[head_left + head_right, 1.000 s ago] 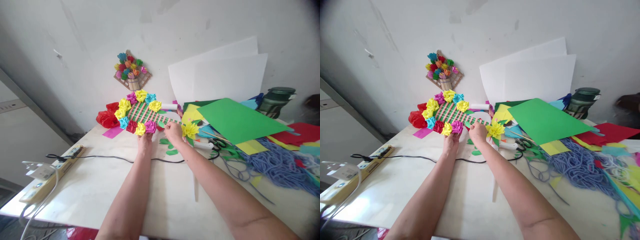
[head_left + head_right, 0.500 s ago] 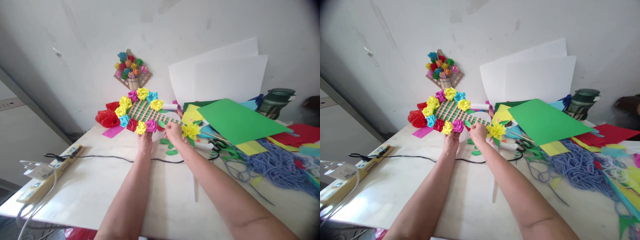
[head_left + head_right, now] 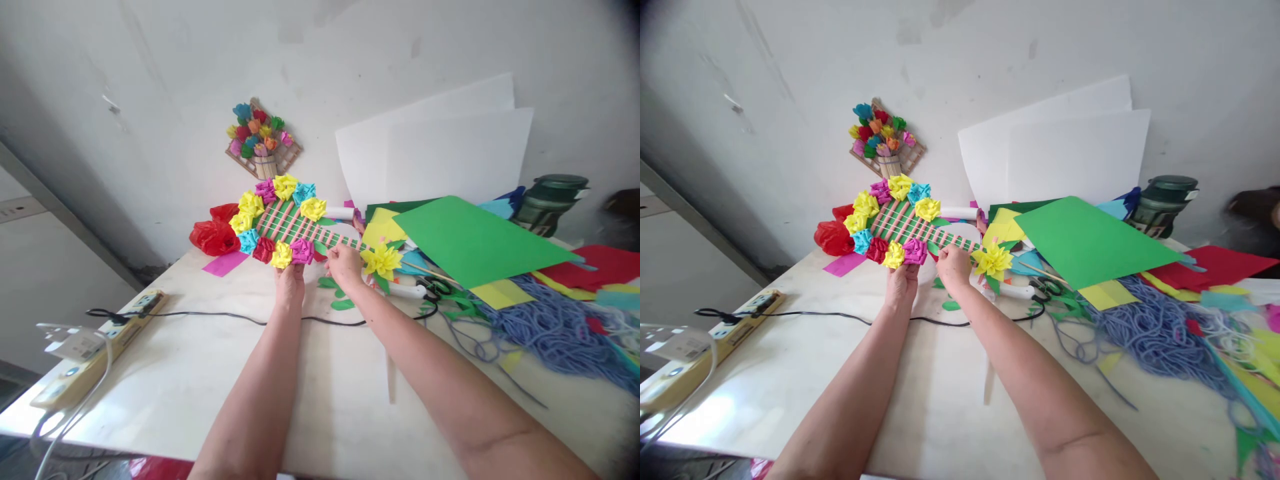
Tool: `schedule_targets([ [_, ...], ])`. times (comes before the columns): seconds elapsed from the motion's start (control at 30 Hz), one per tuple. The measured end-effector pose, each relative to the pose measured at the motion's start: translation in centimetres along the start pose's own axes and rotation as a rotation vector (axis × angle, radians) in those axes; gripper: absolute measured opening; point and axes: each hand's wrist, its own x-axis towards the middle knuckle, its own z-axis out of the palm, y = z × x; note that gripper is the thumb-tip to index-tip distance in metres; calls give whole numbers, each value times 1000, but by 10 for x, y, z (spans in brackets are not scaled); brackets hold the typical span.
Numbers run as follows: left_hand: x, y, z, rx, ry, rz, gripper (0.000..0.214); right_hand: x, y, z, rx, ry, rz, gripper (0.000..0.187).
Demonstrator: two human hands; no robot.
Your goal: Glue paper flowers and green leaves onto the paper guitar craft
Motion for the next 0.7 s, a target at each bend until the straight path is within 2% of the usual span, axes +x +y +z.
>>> schedule_targets([
  [0.37,1,-2,-1,-69,-21,-13,57,1,3,8,57,-50,32,20],
  [0.7,0,-1,0,-22,-9,-16,56,0,-3,5,111,-72,84,21],
])
